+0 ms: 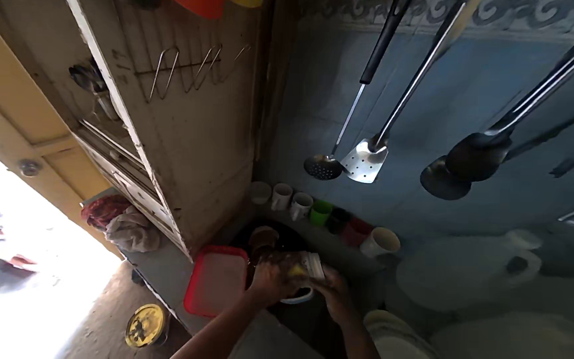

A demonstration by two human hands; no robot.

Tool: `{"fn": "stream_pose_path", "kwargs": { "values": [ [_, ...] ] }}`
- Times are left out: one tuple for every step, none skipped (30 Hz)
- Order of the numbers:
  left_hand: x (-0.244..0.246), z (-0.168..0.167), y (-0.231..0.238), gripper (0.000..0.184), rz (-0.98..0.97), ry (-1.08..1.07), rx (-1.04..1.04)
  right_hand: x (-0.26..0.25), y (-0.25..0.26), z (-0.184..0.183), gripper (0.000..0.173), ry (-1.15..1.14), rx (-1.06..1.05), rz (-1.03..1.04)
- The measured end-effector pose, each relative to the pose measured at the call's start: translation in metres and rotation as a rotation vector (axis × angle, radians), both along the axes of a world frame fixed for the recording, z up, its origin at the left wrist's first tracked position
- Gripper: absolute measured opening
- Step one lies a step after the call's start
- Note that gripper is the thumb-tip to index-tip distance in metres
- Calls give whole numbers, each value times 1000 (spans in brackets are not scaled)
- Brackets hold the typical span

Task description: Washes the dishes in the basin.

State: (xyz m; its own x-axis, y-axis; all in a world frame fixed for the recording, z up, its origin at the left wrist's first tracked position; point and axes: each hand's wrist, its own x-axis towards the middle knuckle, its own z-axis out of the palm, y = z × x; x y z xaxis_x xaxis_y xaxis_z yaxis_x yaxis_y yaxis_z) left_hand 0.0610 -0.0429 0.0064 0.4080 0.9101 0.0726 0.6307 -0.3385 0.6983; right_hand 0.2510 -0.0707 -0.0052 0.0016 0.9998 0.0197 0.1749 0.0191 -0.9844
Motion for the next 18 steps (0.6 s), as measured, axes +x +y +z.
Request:
{"fn": "stream_pose_path", "kwargs": {
  "values": [
    [-1, -2, 8, 50, 43, -78, -115, 0, 0, 5, 40, -25, 3, 26],
    [-4, -10, 19, 45, 76, -238, -261, 0, 0, 10, 39, -47, 3, 51],
    [-9, -19, 28, 40, 96, -435, -407, 1, -2, 12, 38, -50, 0, 61],
    [-15, -27, 33, 37, 105, -625, -542, 2, -2, 11, 38, -18, -1, 46],
    [-20, -35, 35, 37, 115, -822, -669, 1, -2, 7, 36, 60, 6, 9],
    [-23, -44, 36, 37, 130, -1008, -757, 0, -2, 3, 32, 172, 19, -52],
    [-21, -48, 31, 38, 173, -1162, -798, -4, -2, -2, 28, 299, 7, -123],
    [-17, -50, 26, 39, 244, -1277, -806, -7, -2, -7, 26, 425, -32, -190],
    [-11, -52, 21, 36, 300, -1343, -775, -9, 0, -16, 26, 541, -76, -244],
    [-5, -52, 15, 36, 307, -1334, -700, -9, 3, -25, 29, 635, -126, -274],
    [-2, -50, 9, 43, 258, -1263, -590, -9, 4, -31, 32, 689, -177, -280],
    [-2, -49, 7, 49, 199, -1166, -467, -9, 4, -33, 34, 707, -223, -286],
    [-4, -48, 6, 50, 147, -1062, -343, -9, 4, -34, 32, 712, -263, -284],
    [-7, -45, 7, 48, 113, -984, -248, -9, 3, -35, 30, 718, -289, -270],
    [-9, -42, 10, 43, 101, -954, -200, -9, 1, -35, 29, 728, -298, -251],
    [-10, -40, 13, 38, 112, -970, -199, -10, 0, -35, 28, 751, -292, -229],
    [-9, -38, 16, 33, 143, -1026, -242, -10, -1, -36, 29, 786, -279, -216],
    [-8, -36, 18, 30, 199, -1114, -322, -12, -2, -37, 29, 823, -267, -211]
  ]
}}
